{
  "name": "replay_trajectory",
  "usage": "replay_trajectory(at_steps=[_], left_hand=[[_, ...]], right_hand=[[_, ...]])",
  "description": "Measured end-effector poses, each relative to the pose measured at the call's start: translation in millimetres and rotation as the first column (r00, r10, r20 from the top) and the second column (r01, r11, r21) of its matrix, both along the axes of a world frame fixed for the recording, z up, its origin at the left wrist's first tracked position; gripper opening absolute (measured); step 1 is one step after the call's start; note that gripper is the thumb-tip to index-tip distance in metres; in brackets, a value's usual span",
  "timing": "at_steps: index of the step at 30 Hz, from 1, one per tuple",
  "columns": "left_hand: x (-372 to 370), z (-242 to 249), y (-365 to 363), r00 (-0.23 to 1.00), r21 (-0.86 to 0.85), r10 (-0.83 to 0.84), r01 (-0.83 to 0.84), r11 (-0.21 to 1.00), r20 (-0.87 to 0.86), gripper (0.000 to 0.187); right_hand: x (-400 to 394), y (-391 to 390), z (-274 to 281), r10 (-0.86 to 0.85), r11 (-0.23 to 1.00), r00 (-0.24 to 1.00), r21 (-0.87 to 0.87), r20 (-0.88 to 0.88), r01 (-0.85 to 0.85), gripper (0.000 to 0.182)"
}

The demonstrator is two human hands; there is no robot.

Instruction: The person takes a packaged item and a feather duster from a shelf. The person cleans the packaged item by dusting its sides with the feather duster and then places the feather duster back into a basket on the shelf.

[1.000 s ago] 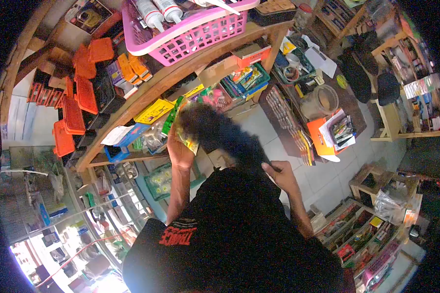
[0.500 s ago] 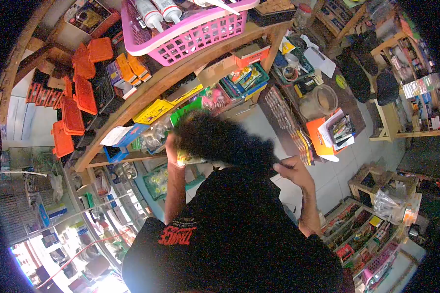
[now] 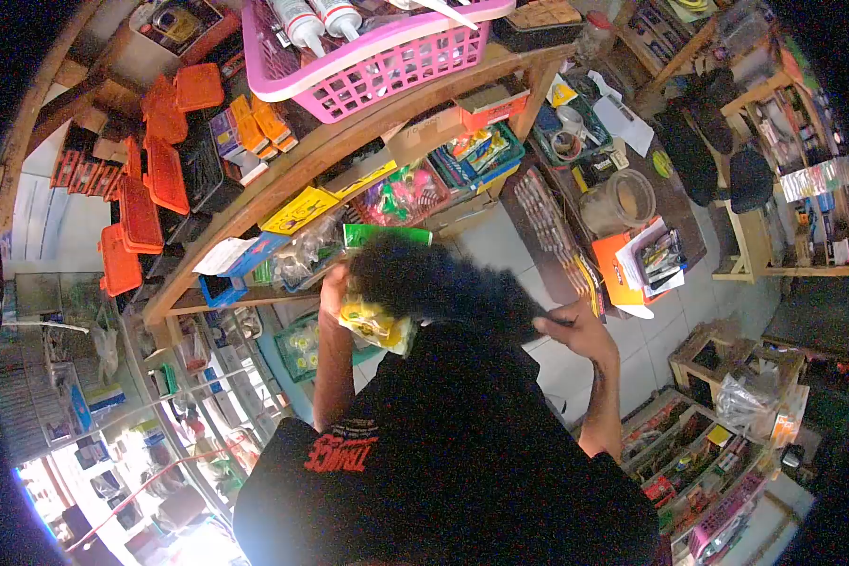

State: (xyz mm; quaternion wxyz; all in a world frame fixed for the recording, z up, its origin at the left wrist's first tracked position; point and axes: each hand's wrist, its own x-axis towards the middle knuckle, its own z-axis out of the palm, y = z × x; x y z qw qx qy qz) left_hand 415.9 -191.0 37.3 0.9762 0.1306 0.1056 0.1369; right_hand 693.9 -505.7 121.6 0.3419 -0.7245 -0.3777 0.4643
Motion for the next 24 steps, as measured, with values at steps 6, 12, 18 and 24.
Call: replay_trajectory(at_steps=[6, 12, 18, 24], left_hand=[[11.9, 33.9, 7.1, 0.957, -0.314, -0.157, 0.231, 0.921, 0.245, 0.086], [15.8, 42.9, 2.6, 0.976, -0.237, -0.169, 0.198, 0.951, 0.136, 0.097], [18.0, 36.3, 0.1, 0.962, 0.064, -0.114, 0.134, 0.989, -0.248, 0.088], [16.1, 8.0, 3.3, 0.998, 0.094, 0.013, -0.007, 0.996, -0.065, 0.077]], right_hand=[[1.0, 0.0, -7.0, -0.132, 0.991, 0.99, -0.016, 0.05, 0.133, 0.039], [-8.0, 7.5, -1.3, -0.088, 0.996, 0.992, -0.009, 0.089, 0.089, 0.04], [-15.3, 17.6, -8.2, -0.063, 0.998, 0.987, -0.02, 0.148, 0.067, 0.036], [-23.3, 28.9, 6.1, -0.102, 0.994, 0.983, -0.009, 0.154, 0.105, 0.043]])
